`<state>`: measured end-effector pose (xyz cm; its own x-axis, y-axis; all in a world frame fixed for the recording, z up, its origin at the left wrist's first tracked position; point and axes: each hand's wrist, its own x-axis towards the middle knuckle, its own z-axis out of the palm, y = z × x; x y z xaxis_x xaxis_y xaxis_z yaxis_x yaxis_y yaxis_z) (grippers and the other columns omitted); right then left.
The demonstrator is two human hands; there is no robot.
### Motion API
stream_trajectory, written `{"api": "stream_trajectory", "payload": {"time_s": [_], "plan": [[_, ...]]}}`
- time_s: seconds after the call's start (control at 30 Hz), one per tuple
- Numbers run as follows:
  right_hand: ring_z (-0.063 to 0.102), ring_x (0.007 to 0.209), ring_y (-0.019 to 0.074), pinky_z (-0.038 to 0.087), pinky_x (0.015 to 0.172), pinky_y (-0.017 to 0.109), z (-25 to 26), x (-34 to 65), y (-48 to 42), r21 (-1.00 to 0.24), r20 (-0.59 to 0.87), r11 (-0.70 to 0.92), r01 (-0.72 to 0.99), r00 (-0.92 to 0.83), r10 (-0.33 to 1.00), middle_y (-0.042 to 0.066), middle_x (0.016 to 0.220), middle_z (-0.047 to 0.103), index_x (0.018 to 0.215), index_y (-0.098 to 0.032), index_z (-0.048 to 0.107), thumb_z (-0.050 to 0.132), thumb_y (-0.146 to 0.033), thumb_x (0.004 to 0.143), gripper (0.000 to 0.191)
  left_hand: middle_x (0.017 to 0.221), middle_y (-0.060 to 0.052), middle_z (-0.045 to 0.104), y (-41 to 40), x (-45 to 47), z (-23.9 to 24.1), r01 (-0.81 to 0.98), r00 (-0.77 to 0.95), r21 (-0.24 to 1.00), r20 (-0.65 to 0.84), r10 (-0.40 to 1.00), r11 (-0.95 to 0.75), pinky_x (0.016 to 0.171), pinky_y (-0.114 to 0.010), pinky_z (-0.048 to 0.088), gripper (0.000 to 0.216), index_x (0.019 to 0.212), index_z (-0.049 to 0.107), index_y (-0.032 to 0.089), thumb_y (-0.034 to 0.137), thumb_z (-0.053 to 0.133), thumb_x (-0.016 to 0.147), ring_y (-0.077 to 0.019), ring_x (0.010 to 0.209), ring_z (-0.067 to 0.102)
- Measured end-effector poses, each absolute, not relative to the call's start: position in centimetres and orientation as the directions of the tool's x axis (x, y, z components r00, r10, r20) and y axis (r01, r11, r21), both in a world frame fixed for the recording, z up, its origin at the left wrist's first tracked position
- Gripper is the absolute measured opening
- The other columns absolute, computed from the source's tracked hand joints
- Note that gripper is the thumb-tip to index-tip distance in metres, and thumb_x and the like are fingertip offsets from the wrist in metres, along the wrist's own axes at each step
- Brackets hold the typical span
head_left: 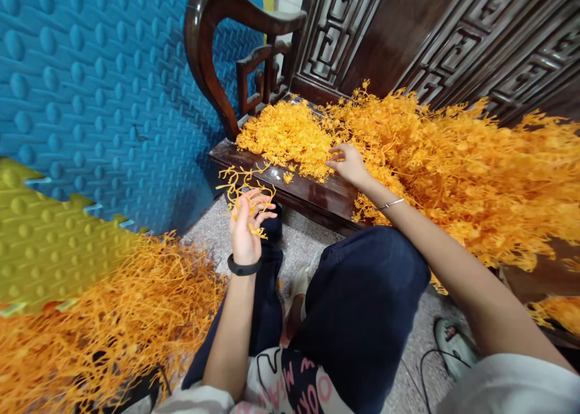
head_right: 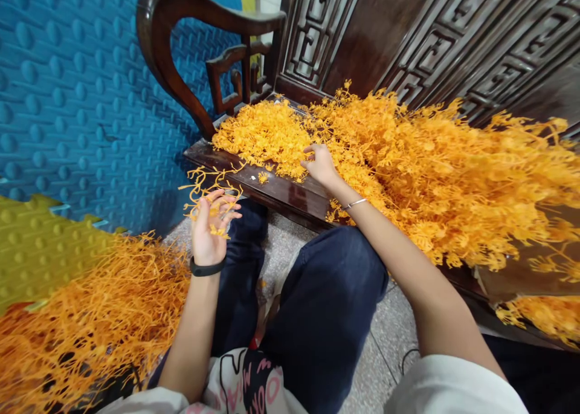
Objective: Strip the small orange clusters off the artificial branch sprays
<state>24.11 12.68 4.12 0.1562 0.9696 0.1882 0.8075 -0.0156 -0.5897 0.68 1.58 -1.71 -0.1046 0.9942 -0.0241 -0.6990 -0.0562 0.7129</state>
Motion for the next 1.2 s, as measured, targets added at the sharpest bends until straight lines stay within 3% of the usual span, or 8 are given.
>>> {"api": "stream_trajectory", "payload": {"time_s": [0.13,0.23,0.37,0.5,0.63,0.77,0.93,1.2], "plan": [[0.058,0.076,0.0136,0.047,0.074,0.030,5.2,23.4,11.3,-0.608,0.169,0.065,0.791,0.049,0.984,0.012,0.102,0.057,0.088,-0.009,0.060,0.061,-0.012,0.068,0.020,0.082,-0.006,0.064,1.5,1.2,-1.6,-0.700,-0.034,0.714,-0.034,0.999,0.001,0.056,-0.026,0.052,0.046,0.094,0.059,0.015,0.056,0.053,0.074,-0.0157,0.069,0.063],[0.058,0.069,0.0120,0.047,0.070,0.028,6.5,21.3,9.5,-0.653,0.014,0.230,0.722,-0.292,0.956,0.006,0.082,0.063,0.086,-0.011,0.061,0.057,-0.018,0.074,0.014,0.082,-0.006,0.064,1.4,1.6,-1.7,-0.689,0.000,0.724,-0.037,0.999,0.027,0.057,-0.026,0.052,0.050,0.093,0.059,0.015,0.060,0.048,0.075,-0.0157,0.070,0.063],[0.057,0.069,0.0108,0.045,0.069,0.025,7.4,18.6,8.1,-0.646,-0.128,0.424,0.635,-0.638,0.760,0.004,0.077,0.063,0.087,-0.010,0.062,0.053,-0.023,0.079,0.017,0.083,-0.007,0.064,1.3,2.0,-1.7,-0.673,-0.026,0.739,-0.032,0.999,0.006,0.056,-0.026,0.052,0.053,0.093,0.060,0.015,0.063,0.045,0.075,-0.0158,0.069,0.063],[0.057,0.081,0.0131,0.044,0.076,0.028,6.0,18.3,9.1,-0.549,-0.069,0.495,0.674,-0.627,0.776,0.008,0.091,0.064,0.092,-0.009,0.062,0.049,-0.014,0.080,0.019,0.083,-0.007,0.064,1.3,2.0,-1.7,-0.657,-0.072,0.752,-0.007,0.997,-0.043,0.055,-0.026,0.052,0.054,0.093,0.060,0.015,0.063,0.045,0.075,-0.0153,0.068,0.063],[0.054,0.101,0.0146,0.042,0.089,0.032,3.7,19.3,11.0,-0.573,-0.047,0.519,0.634,-0.658,0.752,0.010,0.112,0.058,0.103,-0.011,0.060,0.046,-0.008,0.079,0.028,0.083,-0.006,0.063,1.4,1.6,-1.6,-0.670,-0.107,0.739,-0.004,0.994,-0.069,0.053,-0.025,0.052,0.053,0.094,0.060,0.015,0.062,0.046,0.075,-0.0145,0.067,0.063],[0.041,0.123,0.0186,0.031,0.104,0.038,2.3,19.9,12.0,-0.544,-0.071,0.512,0.664,-0.645,0.761,0.011,0.131,0.046,0.112,-0.012,0.057,0.051,-0.011,0.079,0.033,0.085,-0.007,0.064,1.5,1.1,-1.6,-0.695,-0.101,0.715,0.011,0.995,-0.079,0.053,-0.025,0.052,0.053,0.094,0.060,0.015,0.062,0.045,0.076,-0.0150,0.068,0.063],[0.040,0.124,0.0234,0.029,0.106,0.040,2.4,19.8,11.9,-0.457,-0.107,0.470,0.755,-0.572,0.814,0.015,0.132,0.044,0.125,-0.010,0.048,0.061,-0.020,0.075,0.052,0.086,-0.008,0.063,1.3,0.5,-0.9,-0.714,-0.118,0.691,0.038,0.992,-0.111,0.053,-0.024,0.052,0.054,0.094,0.061,0.015,0.063,0.042,0.077,-0.0145,0.068,0.063],[0.034,0.127,0.0216,0.025,0.107,0.045,5.7,18.3,10.2,-0.488,0.070,0.555,0.674,-0.603,0.794,0.012,0.134,0.040,0.117,-0.016,0.053,0.057,-0.030,0.080,0.039,0.084,-0.008,0.065,-1.1,-1.4,3.4,-0.682,-0.193,0.707,0.074,0.979,-0.187,0.053,-0.025,0.053,0.062,0.090,0.064,0.016,0.069,0.035,0.075,-0.0161,0.070,0.062]]}}
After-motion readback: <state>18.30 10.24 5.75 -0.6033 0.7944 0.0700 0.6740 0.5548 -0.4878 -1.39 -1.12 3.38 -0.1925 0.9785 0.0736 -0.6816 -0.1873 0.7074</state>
